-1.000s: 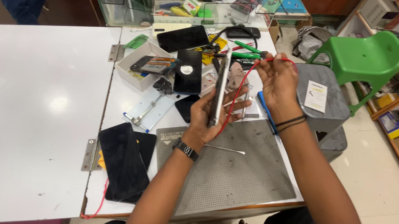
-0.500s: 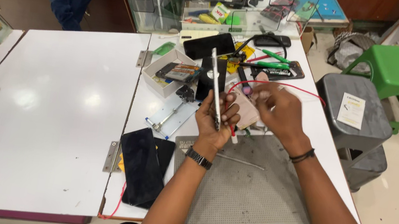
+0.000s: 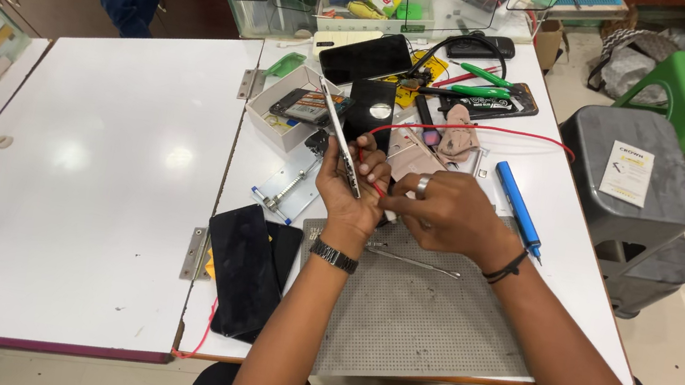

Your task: The person repairs a disassembled smartphone on a workbench. They use a blue handheld hot-air tool on the phone's internal board, then hold the phone frame and press a battery and flex cable into place, and finally work on the phone's edge and screen assembly with their fingers.

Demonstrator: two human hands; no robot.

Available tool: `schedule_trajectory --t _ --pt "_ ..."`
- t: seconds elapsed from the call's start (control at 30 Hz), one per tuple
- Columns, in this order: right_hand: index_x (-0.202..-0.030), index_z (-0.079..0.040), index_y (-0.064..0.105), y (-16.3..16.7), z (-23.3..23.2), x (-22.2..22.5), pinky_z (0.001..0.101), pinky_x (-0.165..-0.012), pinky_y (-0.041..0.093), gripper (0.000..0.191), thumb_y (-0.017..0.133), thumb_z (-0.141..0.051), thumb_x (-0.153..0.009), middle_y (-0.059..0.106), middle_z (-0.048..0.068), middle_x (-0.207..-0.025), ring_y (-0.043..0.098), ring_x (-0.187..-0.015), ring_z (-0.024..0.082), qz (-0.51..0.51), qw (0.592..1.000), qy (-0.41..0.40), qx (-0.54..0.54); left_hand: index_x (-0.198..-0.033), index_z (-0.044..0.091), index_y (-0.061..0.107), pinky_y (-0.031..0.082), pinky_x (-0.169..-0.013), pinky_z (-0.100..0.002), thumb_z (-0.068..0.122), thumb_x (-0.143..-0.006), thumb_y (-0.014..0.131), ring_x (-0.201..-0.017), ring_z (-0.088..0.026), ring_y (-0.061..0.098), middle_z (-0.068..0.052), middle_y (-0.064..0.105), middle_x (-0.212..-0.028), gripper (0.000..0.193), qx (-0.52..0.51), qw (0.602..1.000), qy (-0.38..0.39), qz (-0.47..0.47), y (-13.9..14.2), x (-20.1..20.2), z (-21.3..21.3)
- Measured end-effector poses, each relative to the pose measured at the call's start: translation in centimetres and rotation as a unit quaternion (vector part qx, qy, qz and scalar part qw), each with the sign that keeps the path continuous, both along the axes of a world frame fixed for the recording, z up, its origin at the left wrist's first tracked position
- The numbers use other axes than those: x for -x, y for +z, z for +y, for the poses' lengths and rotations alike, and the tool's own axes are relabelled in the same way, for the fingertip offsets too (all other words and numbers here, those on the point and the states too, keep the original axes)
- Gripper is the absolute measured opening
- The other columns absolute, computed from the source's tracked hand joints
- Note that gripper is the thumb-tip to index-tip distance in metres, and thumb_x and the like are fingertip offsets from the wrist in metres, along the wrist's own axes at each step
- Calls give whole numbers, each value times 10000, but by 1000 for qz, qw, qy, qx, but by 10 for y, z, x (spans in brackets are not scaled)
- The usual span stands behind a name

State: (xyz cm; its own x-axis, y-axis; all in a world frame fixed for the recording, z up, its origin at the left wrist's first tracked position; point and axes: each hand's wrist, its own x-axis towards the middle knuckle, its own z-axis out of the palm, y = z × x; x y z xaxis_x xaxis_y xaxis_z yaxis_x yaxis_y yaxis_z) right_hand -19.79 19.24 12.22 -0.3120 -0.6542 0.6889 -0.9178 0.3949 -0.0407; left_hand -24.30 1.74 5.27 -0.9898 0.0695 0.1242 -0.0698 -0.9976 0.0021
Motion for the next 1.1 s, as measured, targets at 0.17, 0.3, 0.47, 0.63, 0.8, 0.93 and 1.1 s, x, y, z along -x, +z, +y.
schedule_trajectory --t 0.17,0.3,0.47,0.63,0.8,0.93,1.1 --pt "-955 -204 791 -3 3 3 329 -589 495 285 804 -75 -701 692 -54 -897 623 -626 159 -12 1000 4 -18 -810 55 550 399 -571 -261 384 -1057 544 -651 -137 470 -74 599 -944 412 1 1000 -8 24 0 1 4" --pt "-983 -170 789 -5 5 6 315 -623 516 278 798 -51 -732 697 -48 -949 681 -720 148 12 999 24 40 -843 65 539 408 -583 -264 386 -1078 520 -662 -132 471 -80 597 -966 399 21 999 -1 49 2 0 7" --pt "-1054 -108 672 -16 2 -2 312 -716 579 258 737 -6 -825 719 47 -1094 729 -860 210 -5 983 30 183 -846 132 540 488 -588 -310 453 -1019 506 -662 -168 564 -97 703 -1034 367 112 994 -12 17 4 -1 10" --pt "-1198 -71 568 -23 17 -6 299 -783 622 180 618 1 -1041 746 125 -1145 759 -851 157 -65 935 28 349 -918 129 589 586 -654 -398 531 -986 508 -701 -232 717 -91 713 -855 415 275 960 -55 -16 -11 5 12" --pt "-1225 -58 532 -19 32 -12 291 -788 626 170 585 -34 -1065 719 147 -1087 744 -887 184 8 923 10 386 -1043 70 614 597 -612 -377 537 -1122 642 -600 -173 684 -45 676 -789 475 320 945 -6 69 -29 9 23" --pt "-1138 -29 613 -8 34 -8 322 -738 577 134 679 -85 -1037 714 121 -938 726 -842 215 39 945 -41 322 -1092 58 628 604 -711 -315 455 -915 745 -805 -138 728 -40 723 -954 450 388 915 107 23 -22 5 29" --pt "-963 1 712 -9 22 -7 304 -554 473 165 711 -164 -961 672 83 -712 633 -597 143 -75 955 -42 285 -1117 61 623 628 -807 -307 324 -870 832 -911 -142 736 -42 722 -1031 417 345 921 174 44 -5 0 29"
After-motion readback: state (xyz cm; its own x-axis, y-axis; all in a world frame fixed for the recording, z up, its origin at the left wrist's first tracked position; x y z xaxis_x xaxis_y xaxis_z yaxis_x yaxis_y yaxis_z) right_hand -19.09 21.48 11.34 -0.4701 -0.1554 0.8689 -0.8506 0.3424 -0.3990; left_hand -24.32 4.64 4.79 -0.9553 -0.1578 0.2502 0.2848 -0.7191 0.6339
